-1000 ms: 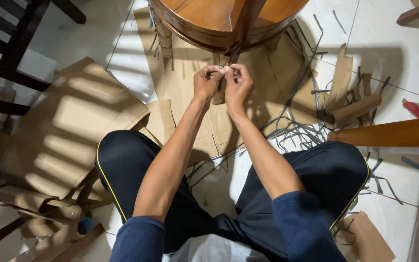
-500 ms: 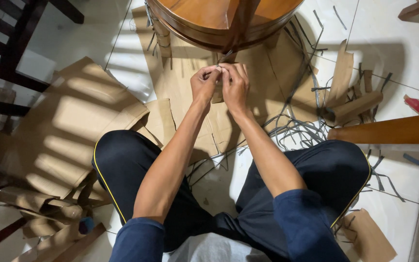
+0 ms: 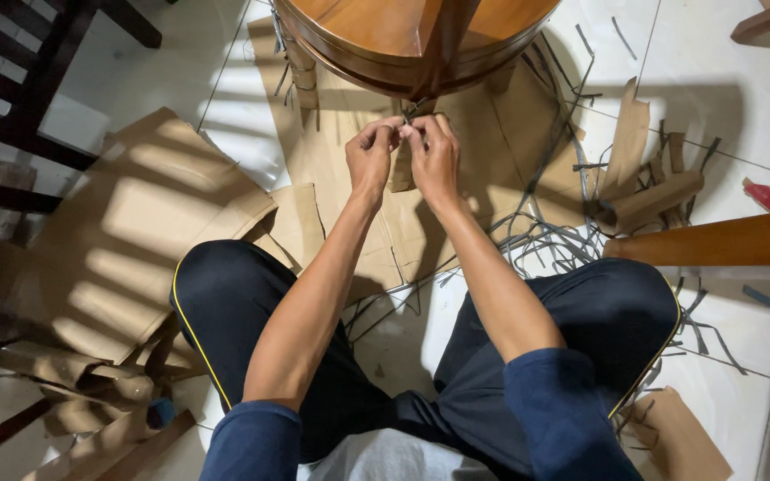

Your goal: Wrap the legs of a wooden chair with cardboard strips and secure them with wire ties using a twisting hook

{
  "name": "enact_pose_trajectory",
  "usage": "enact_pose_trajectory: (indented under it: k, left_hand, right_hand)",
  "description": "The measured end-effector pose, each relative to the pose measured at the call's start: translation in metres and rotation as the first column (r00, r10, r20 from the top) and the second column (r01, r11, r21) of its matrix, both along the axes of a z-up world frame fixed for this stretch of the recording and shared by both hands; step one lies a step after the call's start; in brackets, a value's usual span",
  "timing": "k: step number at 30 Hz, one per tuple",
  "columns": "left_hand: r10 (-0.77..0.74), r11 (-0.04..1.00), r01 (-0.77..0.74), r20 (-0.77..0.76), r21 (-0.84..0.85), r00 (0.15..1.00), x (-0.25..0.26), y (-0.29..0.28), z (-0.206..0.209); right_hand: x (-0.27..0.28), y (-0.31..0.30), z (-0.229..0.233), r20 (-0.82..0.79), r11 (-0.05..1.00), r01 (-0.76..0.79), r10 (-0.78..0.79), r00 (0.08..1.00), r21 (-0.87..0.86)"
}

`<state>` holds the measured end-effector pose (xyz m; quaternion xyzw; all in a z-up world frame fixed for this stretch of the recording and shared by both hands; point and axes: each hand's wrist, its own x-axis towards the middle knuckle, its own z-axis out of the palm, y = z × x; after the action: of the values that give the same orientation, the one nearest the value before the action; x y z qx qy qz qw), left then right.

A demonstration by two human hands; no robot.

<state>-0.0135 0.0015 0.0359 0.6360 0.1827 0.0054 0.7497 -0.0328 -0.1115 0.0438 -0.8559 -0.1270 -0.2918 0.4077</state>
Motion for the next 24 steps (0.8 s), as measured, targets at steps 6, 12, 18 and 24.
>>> enact_pose_trajectory:
  k: [6,12,18,24]
  left_hand:
    - [-0.031,0.995,0.026,0.052,0.101,0.998,-0.004,-0.002,-0.010]
    - [-0.030,0.986,0.016,0.084,0.169,0.996,-0.008,-0.003,-0.006]
    - [0.019,0.975,-0.030,0.052,0.219,0.998,0.011,-0.006,-0.028]
    - [0.073,0.965,-0.086,0.062,0.248,0.995,0.016,-0.004,-0.018]
  right_hand:
    - [0.002,0.006,-0.008,-0.091,0.972,0.034,-0.013,0.996,0.233]
    - [0.004,0.008,-0.007,-0.111,0.942,0.050,-0.014,0.994,0.333]
    - [0.015,0.009,-0.026,-0.268,0.865,0.213,-0.096,0.959,0.455]
    - [0.034,-0.001,-0.062,-0.348,0.736,0.383,-0.211,0.913,0.558]
